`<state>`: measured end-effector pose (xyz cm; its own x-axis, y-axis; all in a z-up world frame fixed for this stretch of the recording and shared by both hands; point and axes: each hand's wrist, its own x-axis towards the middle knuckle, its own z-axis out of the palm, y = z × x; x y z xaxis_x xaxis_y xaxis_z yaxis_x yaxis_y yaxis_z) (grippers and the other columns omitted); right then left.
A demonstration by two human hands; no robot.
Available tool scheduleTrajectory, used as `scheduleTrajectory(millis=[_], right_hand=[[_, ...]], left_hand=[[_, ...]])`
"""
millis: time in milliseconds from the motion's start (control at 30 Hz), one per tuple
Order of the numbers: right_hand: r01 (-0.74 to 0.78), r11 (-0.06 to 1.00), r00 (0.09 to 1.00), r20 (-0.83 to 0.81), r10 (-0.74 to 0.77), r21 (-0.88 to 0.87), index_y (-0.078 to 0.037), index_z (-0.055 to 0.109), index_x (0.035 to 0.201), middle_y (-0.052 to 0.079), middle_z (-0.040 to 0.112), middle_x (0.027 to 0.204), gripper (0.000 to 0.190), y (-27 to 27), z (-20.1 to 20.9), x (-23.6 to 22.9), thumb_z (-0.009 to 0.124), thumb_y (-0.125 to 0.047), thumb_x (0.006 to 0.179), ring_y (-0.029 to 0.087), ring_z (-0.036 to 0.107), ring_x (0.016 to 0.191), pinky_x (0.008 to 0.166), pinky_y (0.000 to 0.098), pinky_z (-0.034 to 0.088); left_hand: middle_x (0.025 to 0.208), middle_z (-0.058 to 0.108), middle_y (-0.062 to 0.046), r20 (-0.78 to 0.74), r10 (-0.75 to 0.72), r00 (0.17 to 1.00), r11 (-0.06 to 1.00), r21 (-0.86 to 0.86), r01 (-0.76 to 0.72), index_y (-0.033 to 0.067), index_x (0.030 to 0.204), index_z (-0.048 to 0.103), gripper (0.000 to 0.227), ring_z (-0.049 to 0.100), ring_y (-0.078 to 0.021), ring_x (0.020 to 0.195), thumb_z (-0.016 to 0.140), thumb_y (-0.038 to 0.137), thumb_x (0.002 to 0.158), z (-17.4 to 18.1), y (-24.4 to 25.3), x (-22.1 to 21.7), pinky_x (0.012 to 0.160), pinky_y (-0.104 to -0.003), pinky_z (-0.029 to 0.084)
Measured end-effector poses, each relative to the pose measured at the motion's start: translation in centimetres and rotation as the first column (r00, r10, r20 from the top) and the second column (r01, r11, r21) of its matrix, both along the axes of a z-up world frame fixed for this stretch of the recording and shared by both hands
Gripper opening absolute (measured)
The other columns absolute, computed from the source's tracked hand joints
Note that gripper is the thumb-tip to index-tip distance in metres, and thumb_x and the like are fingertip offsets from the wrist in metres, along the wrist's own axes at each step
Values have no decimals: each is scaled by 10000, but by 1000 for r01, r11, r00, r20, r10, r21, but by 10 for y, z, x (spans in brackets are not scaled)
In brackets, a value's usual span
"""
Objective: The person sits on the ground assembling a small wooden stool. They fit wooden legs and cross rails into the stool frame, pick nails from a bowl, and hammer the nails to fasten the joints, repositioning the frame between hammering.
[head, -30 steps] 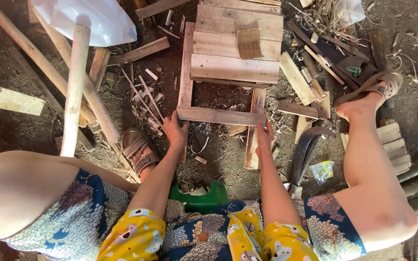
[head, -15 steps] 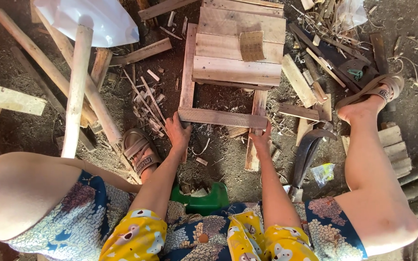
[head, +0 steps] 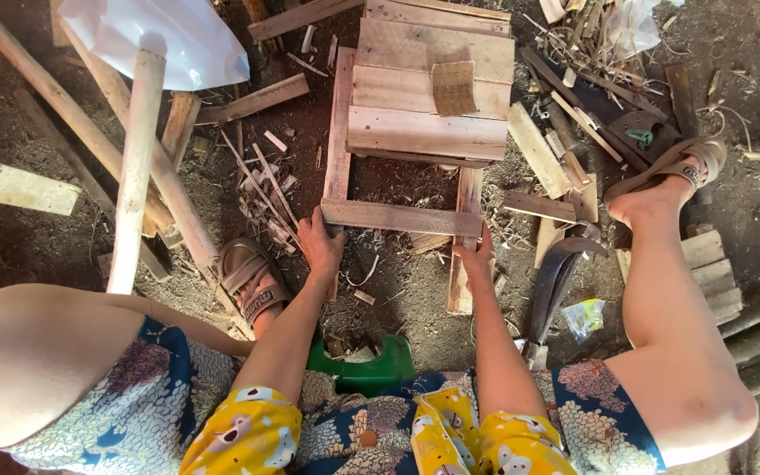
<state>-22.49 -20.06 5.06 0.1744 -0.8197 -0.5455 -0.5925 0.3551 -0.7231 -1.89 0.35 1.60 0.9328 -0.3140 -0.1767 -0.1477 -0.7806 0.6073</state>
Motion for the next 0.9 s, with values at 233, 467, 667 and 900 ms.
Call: scheduleTrajectory(millis=[233, 467, 667, 900], right_hand=[[-34, 999, 999, -38, 33, -35, -253, 326, 1456, 193, 611, 1144, 833, 0, -5, -5, 713, -74, 740, 305, 589, 1075, 915, 451, 465], [-32, 998, 997, -66, 29, -50, -283, 282, 1470, 126, 602, 1099, 703, 7, 19, 7, 573, -157, 842, 244, 573, 970, 783, 419, 453], [136, 991, 989, 59, -135, -6, -285, 445, 1376, 164, 529, 1284, 481, 7, 17, 2, 519, -356, 906, 369, 460, 1228, 1009, 498, 383], [227, 972, 974, -18, -228, -56, -332, 572, 1255, 102, 608, 1205, 416, -9, -37, -10, 591, -460, 859, 313, 528, 1172, 971, 442, 451]], left_hand=[[1051, 450, -126, 9, -4, 1000, 1000, 24, 4, 126, 1303, 449, 742, 526, -382, 995, 769, 184, 635, -4, -3, 0, 820, -514, 483], [1052, 443, -114, 4, 10, 1000, 998, 65, -11, 166, 1326, 411, 768, 521, -371, 998, 746, 221, 637, -17, -5, 1, 814, -513, 481], [1056, 447, -126, 20, 56, 998, 998, 32, -57, 172, 1308, 440, 658, 514, -376, 991, 652, 236, 689, -26, -8, -1, 816, -514, 469], [1005, 533, -184, 10, 139, 990, 986, -91, -137, 177, 1211, 606, 368, 551, -424, 928, 514, 291, 873, -24, -6, 6, 829, -518, 454]])
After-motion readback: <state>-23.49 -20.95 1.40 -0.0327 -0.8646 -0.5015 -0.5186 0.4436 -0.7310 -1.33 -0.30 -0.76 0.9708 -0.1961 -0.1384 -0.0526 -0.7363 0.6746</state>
